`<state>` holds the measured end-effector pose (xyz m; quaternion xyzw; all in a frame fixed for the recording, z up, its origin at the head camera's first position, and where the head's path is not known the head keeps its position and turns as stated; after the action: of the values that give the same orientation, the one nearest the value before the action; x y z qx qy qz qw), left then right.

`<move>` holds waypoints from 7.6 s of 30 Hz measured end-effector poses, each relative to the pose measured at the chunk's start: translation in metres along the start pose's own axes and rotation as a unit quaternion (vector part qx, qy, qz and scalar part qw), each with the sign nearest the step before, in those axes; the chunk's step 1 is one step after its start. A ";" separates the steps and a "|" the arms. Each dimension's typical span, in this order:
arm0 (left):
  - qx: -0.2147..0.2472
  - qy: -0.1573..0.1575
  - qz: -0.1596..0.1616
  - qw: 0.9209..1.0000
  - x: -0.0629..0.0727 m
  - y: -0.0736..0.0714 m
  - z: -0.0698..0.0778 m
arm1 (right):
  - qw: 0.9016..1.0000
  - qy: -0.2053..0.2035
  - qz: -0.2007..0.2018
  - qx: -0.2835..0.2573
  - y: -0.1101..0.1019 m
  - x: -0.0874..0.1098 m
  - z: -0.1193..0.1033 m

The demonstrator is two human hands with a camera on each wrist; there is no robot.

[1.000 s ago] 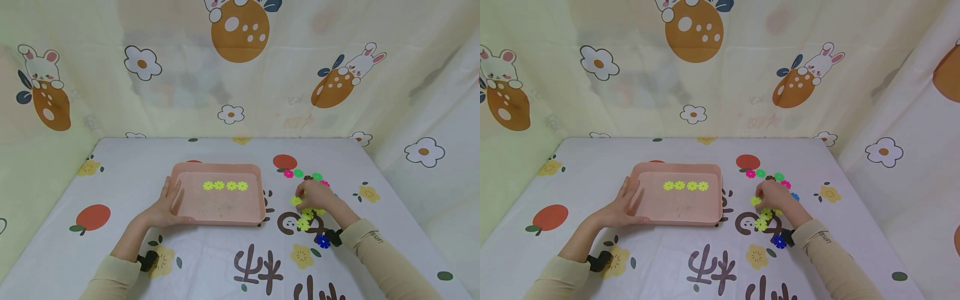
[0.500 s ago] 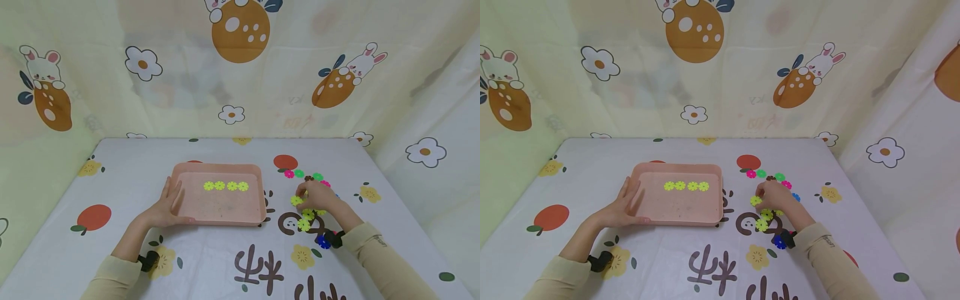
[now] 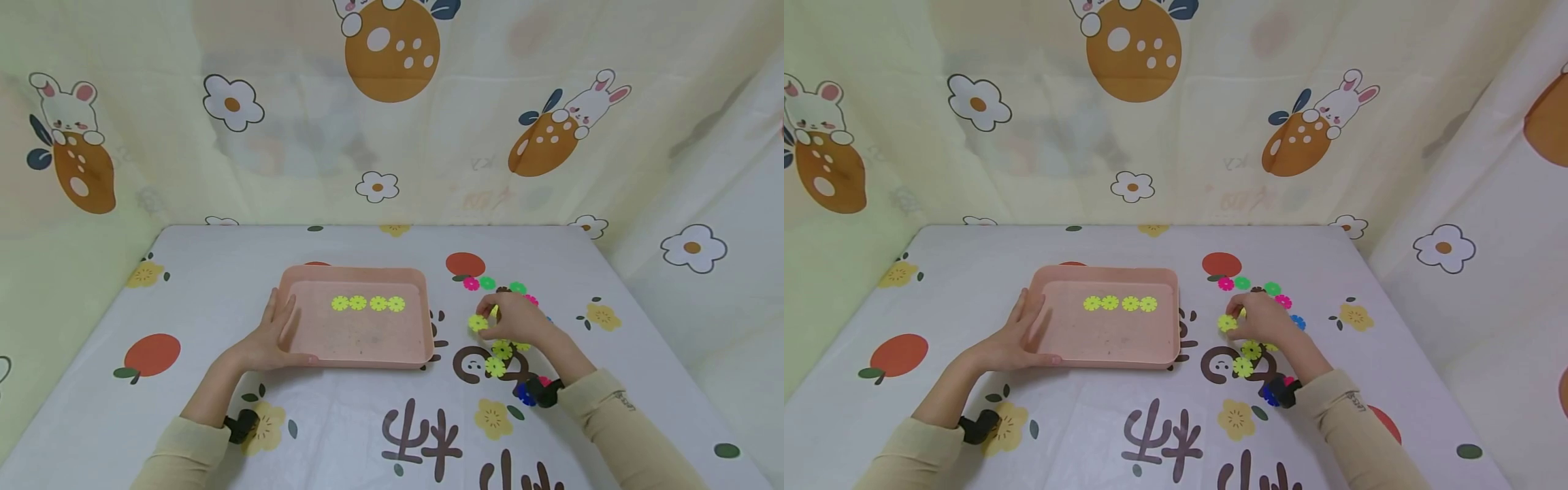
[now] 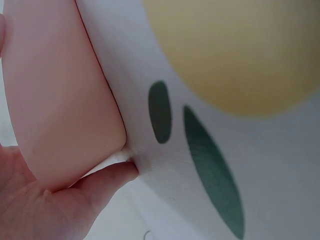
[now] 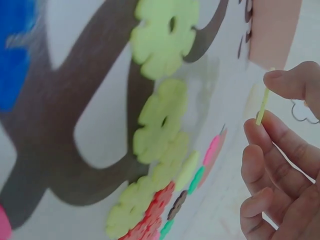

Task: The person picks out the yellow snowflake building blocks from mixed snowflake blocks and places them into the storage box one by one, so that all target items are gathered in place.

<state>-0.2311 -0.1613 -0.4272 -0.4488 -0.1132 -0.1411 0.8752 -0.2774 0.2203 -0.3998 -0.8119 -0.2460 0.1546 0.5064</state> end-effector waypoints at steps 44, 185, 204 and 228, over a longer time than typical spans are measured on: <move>-0.001 0.004 0.001 1.000 -0.002 0.002 -0.002 | 0.996 -0.054 0.024 -0.068 0.045 -0.065 -0.104; -0.005 -0.006 -0.005 1.000 0.001 0.000 0.001 | 0.994 -0.006 0.107 -0.024 -0.007 -0.028 -0.050; -0.007 -0.007 -0.006 1.000 0.002 0.001 0.000 | 0.993 0.058 0.103 0.013 -0.013 0.000 0.009; -0.008 -0.010 -0.010 1.000 0.000 0.003 -0.002 | 0.988 0.152 0.030 0.025 -0.009 0.005 0.051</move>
<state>-0.2298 -0.1613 -0.4299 -0.4557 -0.1255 -0.1460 0.8691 -0.3011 0.2640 -0.4139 -0.8201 -0.1377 0.0512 0.5530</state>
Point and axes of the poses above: each hand's wrist, its own x-axis away from the middle knuckle, its own y-axis out of the palm, z = x × y, the point moved 7 cm from there along -x, towards the middle knuckle, and after that the axes turned 12 degrees about -y, right-handed, at the moved point
